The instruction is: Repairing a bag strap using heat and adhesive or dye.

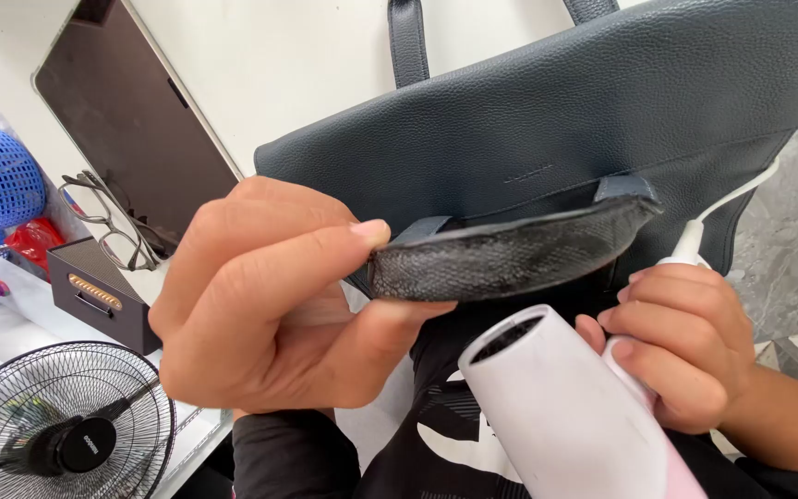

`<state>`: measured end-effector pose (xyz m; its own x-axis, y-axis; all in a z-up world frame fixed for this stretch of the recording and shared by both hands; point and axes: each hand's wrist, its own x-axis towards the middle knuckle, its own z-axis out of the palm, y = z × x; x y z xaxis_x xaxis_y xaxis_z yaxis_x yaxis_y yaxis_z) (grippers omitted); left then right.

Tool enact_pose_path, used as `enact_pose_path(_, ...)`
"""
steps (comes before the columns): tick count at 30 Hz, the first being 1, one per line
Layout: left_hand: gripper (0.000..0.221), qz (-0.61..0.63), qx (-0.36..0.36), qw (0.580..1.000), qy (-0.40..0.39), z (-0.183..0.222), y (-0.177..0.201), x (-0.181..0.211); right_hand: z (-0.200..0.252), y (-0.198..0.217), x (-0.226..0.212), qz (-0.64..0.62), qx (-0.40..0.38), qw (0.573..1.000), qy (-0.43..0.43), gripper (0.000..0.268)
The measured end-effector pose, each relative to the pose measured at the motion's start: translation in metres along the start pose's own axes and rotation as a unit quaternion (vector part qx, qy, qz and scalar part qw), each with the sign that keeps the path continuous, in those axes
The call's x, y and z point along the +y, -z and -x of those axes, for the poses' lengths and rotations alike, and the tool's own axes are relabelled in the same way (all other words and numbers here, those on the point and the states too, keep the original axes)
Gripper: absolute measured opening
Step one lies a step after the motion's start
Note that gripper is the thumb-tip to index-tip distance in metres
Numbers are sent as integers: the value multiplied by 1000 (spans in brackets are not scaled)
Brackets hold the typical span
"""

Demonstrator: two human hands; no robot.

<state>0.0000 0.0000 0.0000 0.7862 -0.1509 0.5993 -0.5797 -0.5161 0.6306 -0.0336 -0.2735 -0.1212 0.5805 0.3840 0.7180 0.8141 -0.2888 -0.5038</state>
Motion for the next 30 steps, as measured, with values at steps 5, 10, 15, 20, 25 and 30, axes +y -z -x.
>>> enact_pose_path(5, 34, -15, -12, 997, 76, -3, 0, 8, 3, 6, 5, 0, -14, 1000, -15, 43)
enact_pose_path(10, 26, -56, -14, 994, 92, -19, -4, 4, 7, 12, 9, -36, -35, 994, -101, 37)
enact_pose_path(15, 27, -35, 7, 995, 98, -33, -15, -12, 3, 7, 16, -34, -1, 986, -166, 38)
enact_pose_path(20, 20, 78, 10, 993, 84, -35, -32, -62, -2, 4, 22, -18, 13, 980, -198, 36)
enact_pose_path(25, 26, 43, 6, 999, 20, -39, -44, -102, -9, 12, 26, 16, 39, 972, -231, 35)
enact_pose_path(30, 16, 43, -39, 998, 21, -37, -41, -116, -5, 22, 30, 56, 79, 954, -284, 34)
